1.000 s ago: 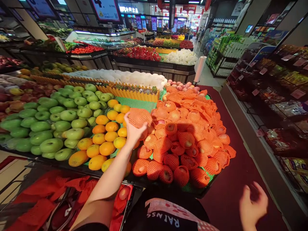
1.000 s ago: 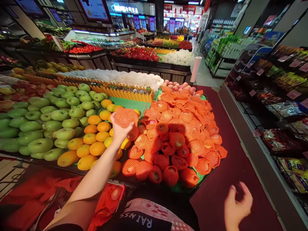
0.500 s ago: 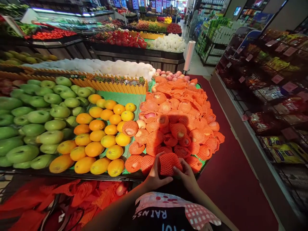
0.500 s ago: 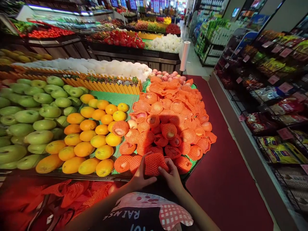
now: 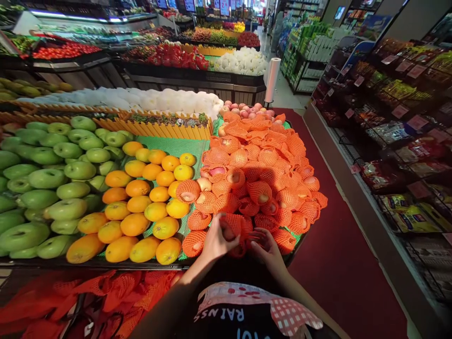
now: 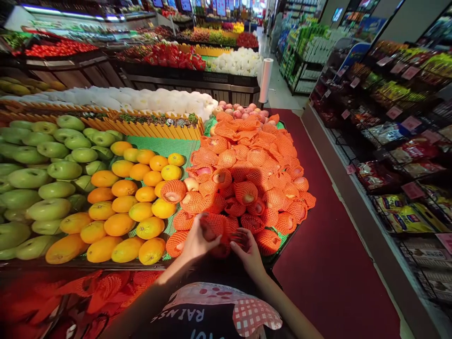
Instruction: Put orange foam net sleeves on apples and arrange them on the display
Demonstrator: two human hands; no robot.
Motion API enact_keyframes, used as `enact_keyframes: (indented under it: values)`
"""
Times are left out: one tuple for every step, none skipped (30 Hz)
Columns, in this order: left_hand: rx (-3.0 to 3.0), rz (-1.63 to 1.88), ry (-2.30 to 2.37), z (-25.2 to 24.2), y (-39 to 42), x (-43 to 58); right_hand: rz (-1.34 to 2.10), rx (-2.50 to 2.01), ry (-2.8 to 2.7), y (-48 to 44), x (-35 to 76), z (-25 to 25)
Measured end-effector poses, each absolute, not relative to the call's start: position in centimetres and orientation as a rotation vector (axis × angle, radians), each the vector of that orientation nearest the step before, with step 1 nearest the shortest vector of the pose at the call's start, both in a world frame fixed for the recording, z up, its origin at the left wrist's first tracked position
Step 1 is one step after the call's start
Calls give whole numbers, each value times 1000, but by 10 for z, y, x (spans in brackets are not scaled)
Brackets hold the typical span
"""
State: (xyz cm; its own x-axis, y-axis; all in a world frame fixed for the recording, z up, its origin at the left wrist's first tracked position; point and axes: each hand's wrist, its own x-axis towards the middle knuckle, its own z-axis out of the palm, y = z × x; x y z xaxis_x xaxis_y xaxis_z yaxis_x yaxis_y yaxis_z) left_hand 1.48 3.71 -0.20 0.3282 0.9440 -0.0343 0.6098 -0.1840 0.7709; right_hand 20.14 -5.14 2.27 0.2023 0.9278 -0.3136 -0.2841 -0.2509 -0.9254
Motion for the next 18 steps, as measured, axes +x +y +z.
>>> enact_keyframes:
  values:
    - [1982,540,1425,1,43,13,1320,-1342,-695,-50,204,20]
    - [2062,457,1464,3,48,13,1304,-1351,-708,-48,207,18]
    - [2116,378,1493,5,51,12,1286,-1355,-725,-46,209,16]
    - [2136,322,1515,6,52,13,1266,-1360,-749,-45,212,14]
    - [2140,294,1533,7,52,13,1244,-1364,-770,-44,213,12]
    - [2147,279,1536,6,51,13,1223,-1365,-787,-45,213,11]
    - [2174,260,1520,5,50,14,1206,-1364,-798,-46,212,8]
    - [2217,248,1483,4,48,14,1195,-1359,-804,-49,210,6]
    - [2269,248,1433,1,45,15,1192,-1353,-808,-53,209,3]
    - [2322,260,1383,-2,42,15,1197,-1347,-814,-57,209,0]
    - [2372,281,1348,-5,39,15,1196,-1344,-823,-59,213,-1]
    - [2415,311,1337,-8,35,16,1156,-1357,-822,-59,221,-1]
    - [2449,354,1343,-11,31,16,1062,-1390,-810,-54,236,3]
    - [2472,407,1362,-13,28,17,909,-1432,-784,-44,259,10]
    - [2489,475,1392,-14,24,18,688,-1490,-715,-29,289,21]
    - [2504,556,1424,-15,20,19,459,-1544,-661,-8,326,34]
    - [2511,632,1469,-14,16,20,238,-1580,-571,16,367,50]
    - [2519,709,1523,-12,12,22,127,-1655,-476,42,410,66]
